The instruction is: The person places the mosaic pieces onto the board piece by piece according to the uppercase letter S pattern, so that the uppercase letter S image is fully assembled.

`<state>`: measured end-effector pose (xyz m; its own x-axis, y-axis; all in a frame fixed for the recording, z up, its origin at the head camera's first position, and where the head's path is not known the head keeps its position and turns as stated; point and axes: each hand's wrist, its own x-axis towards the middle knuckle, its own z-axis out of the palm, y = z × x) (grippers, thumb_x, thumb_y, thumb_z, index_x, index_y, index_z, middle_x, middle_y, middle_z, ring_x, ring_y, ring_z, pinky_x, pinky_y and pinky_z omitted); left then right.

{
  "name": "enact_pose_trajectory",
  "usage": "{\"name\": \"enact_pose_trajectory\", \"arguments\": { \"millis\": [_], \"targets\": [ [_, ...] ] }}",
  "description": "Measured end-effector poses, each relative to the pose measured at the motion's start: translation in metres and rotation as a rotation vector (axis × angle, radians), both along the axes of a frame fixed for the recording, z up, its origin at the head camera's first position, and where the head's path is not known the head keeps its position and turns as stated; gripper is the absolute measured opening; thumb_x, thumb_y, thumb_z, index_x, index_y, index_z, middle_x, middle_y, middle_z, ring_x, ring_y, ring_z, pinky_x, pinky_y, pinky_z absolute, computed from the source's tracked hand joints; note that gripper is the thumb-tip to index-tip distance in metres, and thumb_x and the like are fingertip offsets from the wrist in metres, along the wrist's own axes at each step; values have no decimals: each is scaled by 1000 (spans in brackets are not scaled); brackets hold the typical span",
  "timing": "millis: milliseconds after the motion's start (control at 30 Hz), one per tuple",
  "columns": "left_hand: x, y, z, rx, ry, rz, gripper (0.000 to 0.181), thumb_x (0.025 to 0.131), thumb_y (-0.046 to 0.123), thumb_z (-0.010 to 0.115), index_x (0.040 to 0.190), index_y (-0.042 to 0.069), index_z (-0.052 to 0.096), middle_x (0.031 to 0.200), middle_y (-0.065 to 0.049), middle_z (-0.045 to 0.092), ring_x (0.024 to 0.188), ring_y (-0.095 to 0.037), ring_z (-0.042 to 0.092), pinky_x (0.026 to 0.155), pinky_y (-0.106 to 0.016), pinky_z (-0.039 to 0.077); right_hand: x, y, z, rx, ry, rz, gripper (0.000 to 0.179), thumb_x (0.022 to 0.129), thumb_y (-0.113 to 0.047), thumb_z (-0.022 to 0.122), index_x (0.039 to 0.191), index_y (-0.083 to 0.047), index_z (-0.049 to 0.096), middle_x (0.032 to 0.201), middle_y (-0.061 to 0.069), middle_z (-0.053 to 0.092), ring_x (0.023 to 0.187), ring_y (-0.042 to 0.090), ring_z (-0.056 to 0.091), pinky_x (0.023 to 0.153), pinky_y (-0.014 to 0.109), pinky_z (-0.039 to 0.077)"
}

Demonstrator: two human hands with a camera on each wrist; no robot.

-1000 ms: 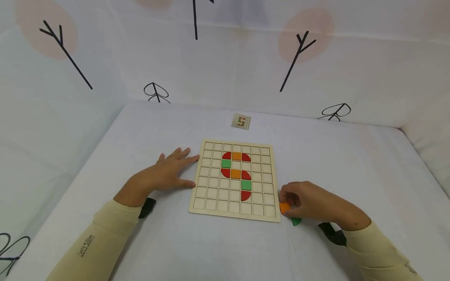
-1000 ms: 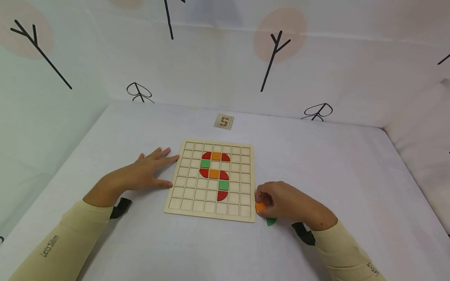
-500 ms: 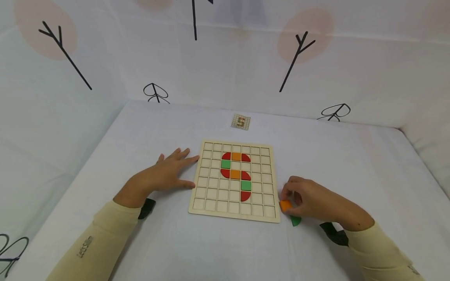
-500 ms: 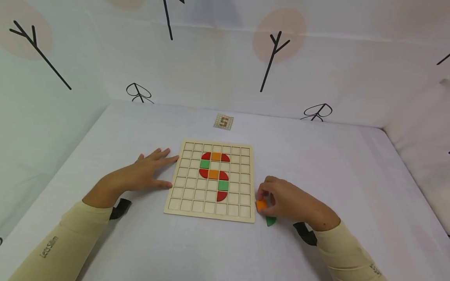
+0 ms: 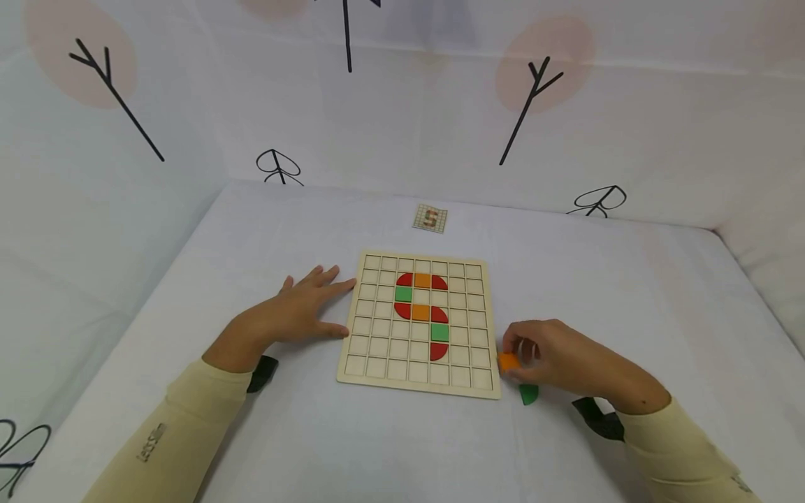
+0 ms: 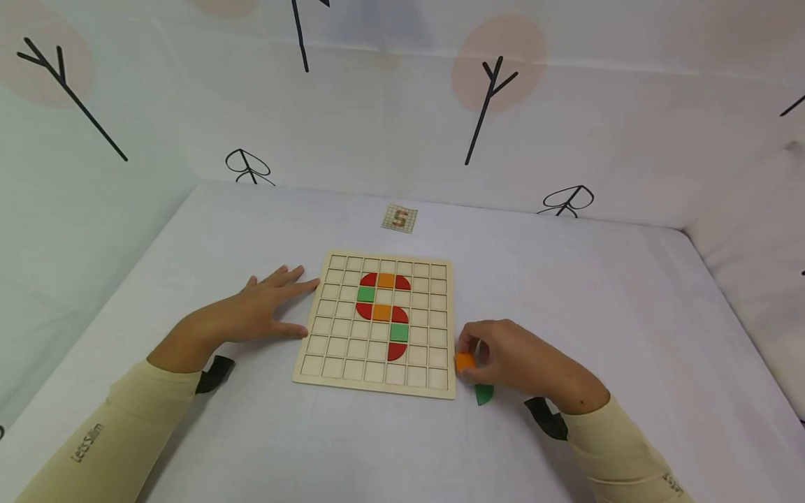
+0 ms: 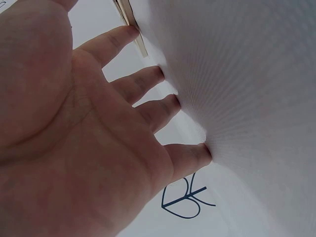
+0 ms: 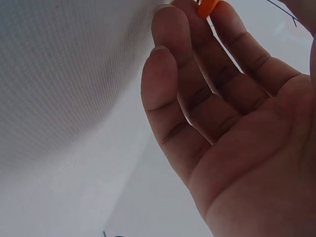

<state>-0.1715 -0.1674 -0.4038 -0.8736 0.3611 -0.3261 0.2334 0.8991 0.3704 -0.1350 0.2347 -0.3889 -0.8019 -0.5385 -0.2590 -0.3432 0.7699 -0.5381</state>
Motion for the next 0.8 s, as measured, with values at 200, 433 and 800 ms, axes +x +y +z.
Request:
{"name": "enact_pose_trajectory", "arguments": {
  "millis": [200, 433, 800],
  "targets": [
    [-1, -1, 0, 2, 5, -4, 88, 86, 46, 76, 158, 29, 30, 169, -10, 13, 157, -37, 2, 120, -69, 2, 1, -4, 3, 2, 18, -26, 24, 80, -16, 82, 97, -19, 66, 86, -10, 62, 80, 10, 56, 66, 20, 51],
    [0, 0, 3, 11, 6, 0, 88, 86, 45, 77, 158, 28, 30, 169, -10, 13, 157, -37, 3, 120, -69, 2, 4, -8, 7, -4, 81, -27, 25, 81, -15, 81, 100, -19, 66, 87, -11, 62, 82, 10, 56, 67, 21, 52],
    [1, 1, 0, -2, -2, 6, 88, 86, 46, 76, 158, 30, 30, 169, -9, 13, 157, -36, 3, 121, -68, 2, 5, -26, 7, 65, 279, -88, 17, 84, -24, 80, 97, -19, 70, 88, -11, 66, 80, 9, 56, 62, 21, 48]
  ]
}}
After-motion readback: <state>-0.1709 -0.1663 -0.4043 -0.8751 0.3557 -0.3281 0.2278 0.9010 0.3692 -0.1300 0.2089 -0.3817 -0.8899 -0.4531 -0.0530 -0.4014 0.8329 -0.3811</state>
